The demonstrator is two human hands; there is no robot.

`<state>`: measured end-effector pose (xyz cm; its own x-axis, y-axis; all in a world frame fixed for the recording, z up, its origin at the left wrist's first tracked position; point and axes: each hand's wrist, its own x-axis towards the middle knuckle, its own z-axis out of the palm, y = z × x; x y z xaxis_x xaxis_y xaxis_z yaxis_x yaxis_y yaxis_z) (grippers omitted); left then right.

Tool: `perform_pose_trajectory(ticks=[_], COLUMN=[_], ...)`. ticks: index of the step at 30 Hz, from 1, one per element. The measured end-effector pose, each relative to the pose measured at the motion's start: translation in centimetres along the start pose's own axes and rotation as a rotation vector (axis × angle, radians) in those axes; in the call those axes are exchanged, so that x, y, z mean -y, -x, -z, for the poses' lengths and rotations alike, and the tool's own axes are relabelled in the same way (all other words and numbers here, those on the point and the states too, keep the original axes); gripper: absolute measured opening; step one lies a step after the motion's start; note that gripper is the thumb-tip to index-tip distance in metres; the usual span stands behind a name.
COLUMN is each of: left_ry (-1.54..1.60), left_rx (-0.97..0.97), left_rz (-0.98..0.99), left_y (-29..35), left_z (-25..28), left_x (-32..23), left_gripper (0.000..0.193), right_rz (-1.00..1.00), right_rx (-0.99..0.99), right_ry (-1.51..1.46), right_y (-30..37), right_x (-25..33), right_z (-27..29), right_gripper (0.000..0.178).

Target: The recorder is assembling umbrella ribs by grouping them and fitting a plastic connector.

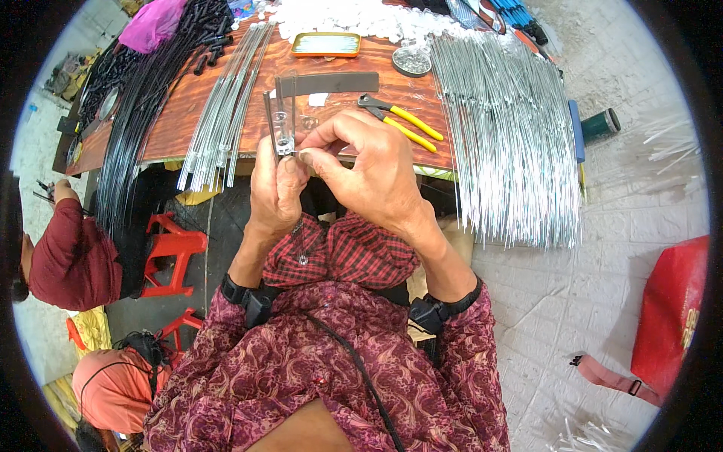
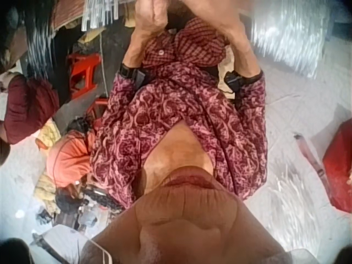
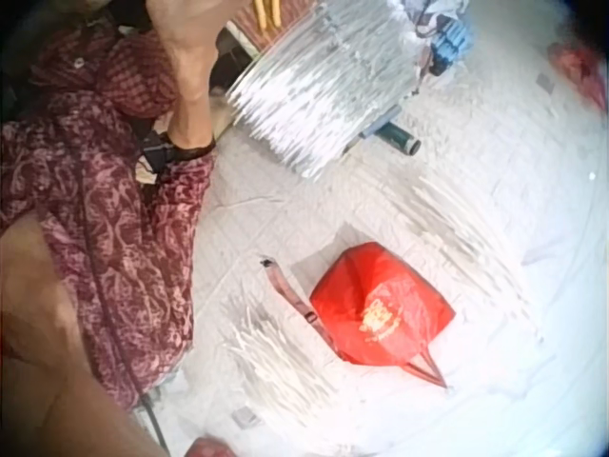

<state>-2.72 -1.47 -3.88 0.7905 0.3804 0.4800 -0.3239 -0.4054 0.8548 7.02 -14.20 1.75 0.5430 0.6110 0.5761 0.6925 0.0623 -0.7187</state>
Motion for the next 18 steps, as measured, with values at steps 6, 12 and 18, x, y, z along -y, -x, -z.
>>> perform_pose_trajectory(ticks=[6,12,18], left_ry=[0.242,0.359,0.335], left_rx=[0.085,0.15,0.128], left_rz=[0.132,0.215,0.209], left_y=[0.2,-0.8,-0.7], left_z=[1.4,2.0,2.6], left_x=[-0.1,-1.1,-1.1], left_gripper=[0.032,0.038,0.038], right_rz=[-0.024,-0.231,-0.37], right_rx=[0.018,-0.053,-0.043], right_ry=[-0.062,-0.355,-0.62], right_y=[0.3,0.9,1.0], right_x=[0.5,0.9,0.9], right_z=[-0.9,-2.4,-3.5], right_gripper=[0.01,0.008,0.009])
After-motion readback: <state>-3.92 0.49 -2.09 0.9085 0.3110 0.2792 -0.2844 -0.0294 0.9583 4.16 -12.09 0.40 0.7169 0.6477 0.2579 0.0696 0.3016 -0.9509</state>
